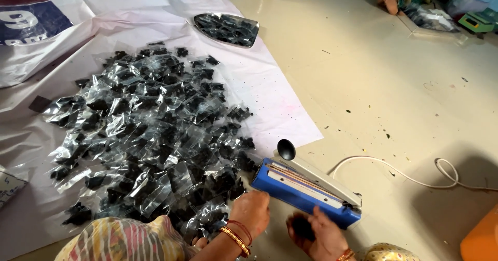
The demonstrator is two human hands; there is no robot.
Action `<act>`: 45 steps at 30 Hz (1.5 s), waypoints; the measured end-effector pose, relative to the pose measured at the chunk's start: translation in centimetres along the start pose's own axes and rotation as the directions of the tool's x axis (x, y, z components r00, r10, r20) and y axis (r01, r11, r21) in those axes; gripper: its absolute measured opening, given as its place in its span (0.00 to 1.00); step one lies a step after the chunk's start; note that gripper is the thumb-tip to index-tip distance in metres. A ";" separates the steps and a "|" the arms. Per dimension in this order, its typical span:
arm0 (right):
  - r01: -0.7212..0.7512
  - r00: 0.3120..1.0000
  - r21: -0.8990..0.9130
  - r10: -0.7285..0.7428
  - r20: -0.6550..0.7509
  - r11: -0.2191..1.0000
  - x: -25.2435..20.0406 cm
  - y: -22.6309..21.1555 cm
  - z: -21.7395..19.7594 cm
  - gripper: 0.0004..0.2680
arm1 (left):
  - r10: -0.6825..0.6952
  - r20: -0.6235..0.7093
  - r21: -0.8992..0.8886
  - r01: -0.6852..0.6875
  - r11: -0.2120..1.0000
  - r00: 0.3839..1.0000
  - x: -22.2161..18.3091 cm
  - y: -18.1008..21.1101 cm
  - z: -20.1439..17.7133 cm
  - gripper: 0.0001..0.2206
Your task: Sealing small plastic bags containing components using a heat sealer.
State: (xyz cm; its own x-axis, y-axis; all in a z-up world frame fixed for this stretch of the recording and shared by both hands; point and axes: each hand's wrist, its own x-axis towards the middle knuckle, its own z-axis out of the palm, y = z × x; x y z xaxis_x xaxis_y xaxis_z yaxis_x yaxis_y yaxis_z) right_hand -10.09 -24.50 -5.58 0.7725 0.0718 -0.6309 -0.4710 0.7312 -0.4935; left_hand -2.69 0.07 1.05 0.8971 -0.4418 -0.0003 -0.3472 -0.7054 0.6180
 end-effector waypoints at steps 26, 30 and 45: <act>0.096 0.983 -0.981 -0.171 0.067 0.167 -2.9 -0.7 10.3 0.08 | -0.092 0.293 -0.075 0.118 0.990 0.952 -0.5 2.2 -2.0 0.07; 0.035 0.964 -0.990 -0.267 -0.003 0.137 -3.8 -0.6 12.1 0.06 | -0.068 0.237 -0.097 0.093 0.991 0.969 -0.4 1.8 -1.1 0.07; 0.341 0.813 -0.830 -0.305 0.496 -0.441 1.6 1.4 1.1 0.13 | -0.193 0.275 -0.338 0.283 0.898 0.942 -0.2 2.4 -2.8 0.08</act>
State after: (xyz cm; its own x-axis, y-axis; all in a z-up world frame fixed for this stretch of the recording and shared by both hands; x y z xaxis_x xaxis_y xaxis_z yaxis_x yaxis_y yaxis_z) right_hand -9.06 -22.57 -6.62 0.9830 0.1718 -0.0655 0.1176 -0.8613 -0.4944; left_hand -2.91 0.03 4.72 0.8367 -0.4323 -0.3364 0.0349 -0.5708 0.8203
